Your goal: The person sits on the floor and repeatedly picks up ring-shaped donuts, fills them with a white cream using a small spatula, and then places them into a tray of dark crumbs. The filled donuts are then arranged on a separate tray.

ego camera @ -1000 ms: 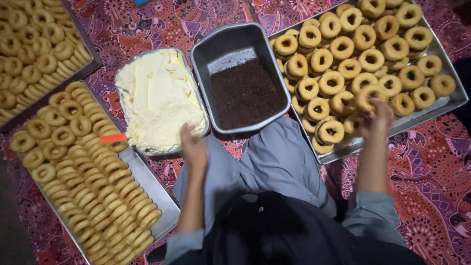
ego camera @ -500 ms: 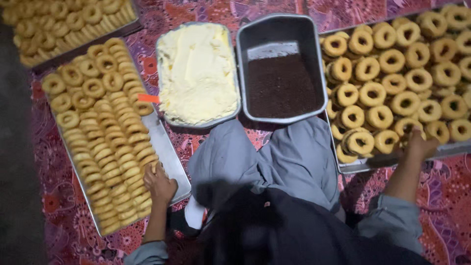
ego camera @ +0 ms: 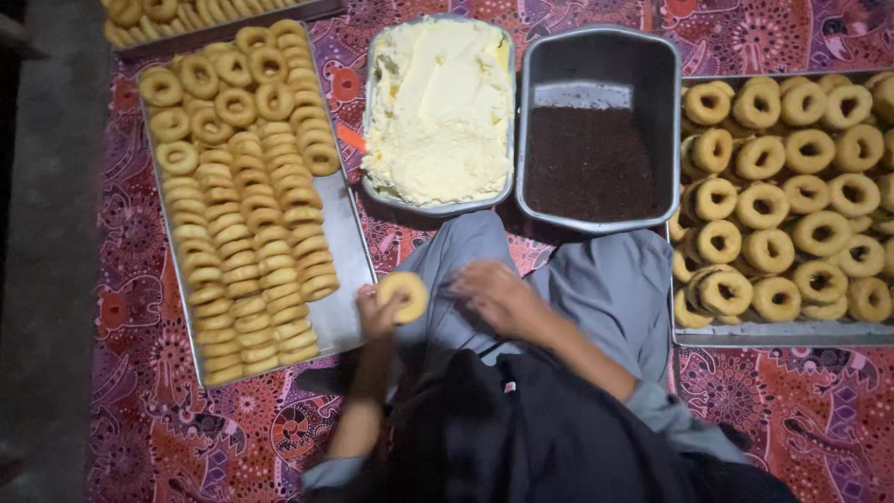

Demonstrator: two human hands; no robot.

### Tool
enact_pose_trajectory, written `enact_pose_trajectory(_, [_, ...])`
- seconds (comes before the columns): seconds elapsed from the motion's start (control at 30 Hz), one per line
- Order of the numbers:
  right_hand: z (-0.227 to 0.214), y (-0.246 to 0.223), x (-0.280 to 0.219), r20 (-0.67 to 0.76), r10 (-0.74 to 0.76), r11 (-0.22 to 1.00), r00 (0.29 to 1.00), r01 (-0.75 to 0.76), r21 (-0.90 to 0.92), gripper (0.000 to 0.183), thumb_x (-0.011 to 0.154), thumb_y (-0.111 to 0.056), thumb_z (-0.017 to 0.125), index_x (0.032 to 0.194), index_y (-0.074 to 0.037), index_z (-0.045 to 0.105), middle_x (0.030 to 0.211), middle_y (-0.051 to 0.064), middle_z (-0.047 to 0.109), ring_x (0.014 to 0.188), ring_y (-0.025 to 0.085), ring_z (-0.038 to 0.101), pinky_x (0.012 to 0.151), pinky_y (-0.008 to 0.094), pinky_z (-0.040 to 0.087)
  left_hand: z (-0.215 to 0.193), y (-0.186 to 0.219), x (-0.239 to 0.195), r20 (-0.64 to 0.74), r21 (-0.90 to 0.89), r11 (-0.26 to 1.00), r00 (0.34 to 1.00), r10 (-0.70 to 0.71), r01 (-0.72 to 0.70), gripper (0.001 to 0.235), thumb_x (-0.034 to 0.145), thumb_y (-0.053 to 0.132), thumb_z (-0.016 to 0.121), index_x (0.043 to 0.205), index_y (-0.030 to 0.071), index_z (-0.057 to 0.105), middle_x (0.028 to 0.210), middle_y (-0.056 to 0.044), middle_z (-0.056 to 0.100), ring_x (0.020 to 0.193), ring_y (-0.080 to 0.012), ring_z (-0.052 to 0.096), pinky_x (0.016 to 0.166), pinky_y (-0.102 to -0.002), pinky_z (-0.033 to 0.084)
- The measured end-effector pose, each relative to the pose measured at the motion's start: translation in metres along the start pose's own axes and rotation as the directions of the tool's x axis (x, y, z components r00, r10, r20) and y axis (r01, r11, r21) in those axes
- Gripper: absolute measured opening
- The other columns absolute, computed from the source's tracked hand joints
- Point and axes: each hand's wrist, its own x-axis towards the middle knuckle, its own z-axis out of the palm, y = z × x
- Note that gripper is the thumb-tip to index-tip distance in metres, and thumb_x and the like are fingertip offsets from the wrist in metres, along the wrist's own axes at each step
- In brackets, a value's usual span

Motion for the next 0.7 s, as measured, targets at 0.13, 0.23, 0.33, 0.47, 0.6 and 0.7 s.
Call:
enact_pose_trajectory(0.13, [0.012, -0.011, 0.025, -0.017, 0.051, 0.999, 0.999, -0.051, 0.007, 0.039, 0.077, -0.012, 0.082, 0.111, -0.002, 0.067, 0.115, 0.018, 0.067, 0.115, 0.036, 0.061, 0.101, 0.044, 0.05, 0.087, 0.049, -0.024, 0.114, -0.474, 0.874, 0.991, -0.064, 0.111, 0.02, 0.1, 0.009, 0.056, 0.119, 0.004, 0.053, 0.113, -0.011, 0.059, 0.107, -0.019, 0.06, 0.095, -0.036, 0.051])
enact_pose_trajectory(0.23, [-0.001, 0.021, 0.025, -0.12, 0.454, 0.875, 0.883, -0.417, 0.247, 0.043, 0.076, -0.016, 0.082, 0.114, -0.004, 0.064, 0.106, 0.012, 0.071, 0.105, 0.027, 0.067, 0.093, 0.039, 0.053, 0.108, 0.098, -0.026, 0.214, -0.641, 0.746, 0.976, -0.05, 0.179, 0.028, 0.099, 0.013, 0.057, 0.125, 0.011, 0.05, 0.116, -0.009, 0.057, 0.108, -0.0191, 0.058, 0.096, -0.04, 0.052])
enact_pose_trajectory(0.33, [0.003, 0.045, 0.02, -0.03, 0.671, 0.627, 0.741, -0.545, 0.556, 0.044, 0.085, -0.017, 0.078, 0.124, -0.007, 0.061, 0.107, 0.008, 0.071, 0.102, 0.019, 0.069, 0.09, 0.035, 0.055, 0.124, 0.115, -0.015, 0.217, -0.67, 0.68, 0.955, -0.202, 0.296, 0.04, 0.096, 0.033, 0.049, 0.131, 0.015, 0.052, 0.123, -0.004, 0.06, 0.112, -0.0158, 0.059, 0.096, -0.041, 0.052])
enact_pose_trajectory(0.47, [0.024, 0.05, 0.026, 0.089, 0.455, 0.816, 0.886, -0.455, 0.356, 0.041, 0.081, -0.014, 0.082, 0.117, -0.003, 0.067, 0.112, 0.008, 0.071, 0.106, 0.019, 0.068, 0.093, 0.035, 0.054, 0.125, 0.092, 0.003, 0.256, -0.676, 0.649, 0.937, -0.236, 0.348, 0.066, 0.1, 0.059, 0.042, 0.14, 0.008, 0.053, 0.128, -0.01, 0.065, 0.115, -0.0236, 0.062, 0.098, -0.041, 0.049])
enact_pose_trajectory(0.6, [0.025, 0.078, 0.075, 0.131, 0.327, 0.933, 0.936, -0.342, 0.116, 0.039, 0.079, -0.012, 0.082, 0.116, -0.008, 0.073, 0.113, 0.011, 0.073, 0.103, 0.026, 0.07, 0.089, 0.036, 0.055, 0.099, 0.051, 0.029, 0.21, -0.749, 0.629, 0.975, -0.072, 0.208, 0.062, 0.11, 0.058, 0.049, 0.135, 0.002, 0.056, 0.12, -0.013, 0.063, 0.108, -0.0272, 0.06, 0.096, -0.043, 0.049])
enact_pose_trajectory(0.7, [0.033, 0.113, 0.137, -0.066, 0.178, 0.98, 0.982, -0.183, -0.077, 0.032, 0.082, -0.01, 0.081, 0.112, -0.007, 0.07, 0.104, 0.013, 0.071, 0.097, 0.033, 0.065, 0.086, 0.042, 0.053, 0.085, 0.023, 0.059, 0.028, -0.808, 0.561, 0.962, -0.27, 0.181, 0.053, 0.098, 0.056, 0.051, 0.121, 0.009, 0.057, 0.109, -0.01, 0.064, 0.1, -0.0296, 0.064, 0.095, -0.046, 0.053])
